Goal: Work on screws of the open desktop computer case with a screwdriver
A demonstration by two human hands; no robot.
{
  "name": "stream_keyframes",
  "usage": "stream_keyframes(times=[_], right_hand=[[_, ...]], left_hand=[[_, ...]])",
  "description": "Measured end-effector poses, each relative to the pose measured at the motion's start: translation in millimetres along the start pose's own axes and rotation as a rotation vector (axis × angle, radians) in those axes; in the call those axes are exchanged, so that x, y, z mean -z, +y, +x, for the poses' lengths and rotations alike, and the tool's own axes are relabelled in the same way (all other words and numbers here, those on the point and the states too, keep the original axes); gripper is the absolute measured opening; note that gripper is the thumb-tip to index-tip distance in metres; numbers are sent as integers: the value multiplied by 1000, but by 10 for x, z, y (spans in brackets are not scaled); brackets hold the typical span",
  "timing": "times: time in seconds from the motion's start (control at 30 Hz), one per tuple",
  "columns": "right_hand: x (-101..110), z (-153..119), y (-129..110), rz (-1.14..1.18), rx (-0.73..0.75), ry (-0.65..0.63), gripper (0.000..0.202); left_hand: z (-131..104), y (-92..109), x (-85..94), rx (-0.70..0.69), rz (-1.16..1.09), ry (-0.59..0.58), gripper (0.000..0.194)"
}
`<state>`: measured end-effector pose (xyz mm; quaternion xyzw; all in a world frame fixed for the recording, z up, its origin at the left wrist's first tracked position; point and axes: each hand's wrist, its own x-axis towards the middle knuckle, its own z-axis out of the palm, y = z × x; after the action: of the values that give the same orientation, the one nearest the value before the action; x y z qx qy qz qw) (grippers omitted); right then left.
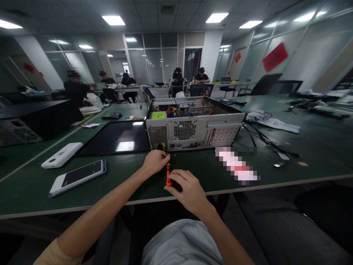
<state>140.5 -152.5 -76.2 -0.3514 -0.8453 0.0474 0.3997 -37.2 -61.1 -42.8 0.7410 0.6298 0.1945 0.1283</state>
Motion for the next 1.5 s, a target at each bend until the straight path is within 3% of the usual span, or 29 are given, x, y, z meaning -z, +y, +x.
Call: stream_keyframes(times=[0.37,0.57,0.67,0.73,1.0,1.17,1.3,1.5], right_hand=[[41,2,17,6,38,-61,14],[60,7,8,11,-26,-41,39],[32,-4,16,90,-37,-32,23],[22,-10,15,100,-3,-69,17],[76,8,-41,72,-3,-191,36],[68,15,-39,64,-11,-146,30],[30,16,-56,35,-146,-36,45],[0,0,-33,170,-87,24,20]], left_hand=[[-27,59,31,28,15,-5,42],[-20,59,43,38,-14,-24,33],[-8,33,17,30,-10,-8,31],[-8,25,4,22,-4,9,32],[-30,48,7,12,-48,6,39],[-10,38,-24,2,-19,27,31],[9,15,-46,1,-2,46,30],[12,12,-32,2,-2,39,35]])
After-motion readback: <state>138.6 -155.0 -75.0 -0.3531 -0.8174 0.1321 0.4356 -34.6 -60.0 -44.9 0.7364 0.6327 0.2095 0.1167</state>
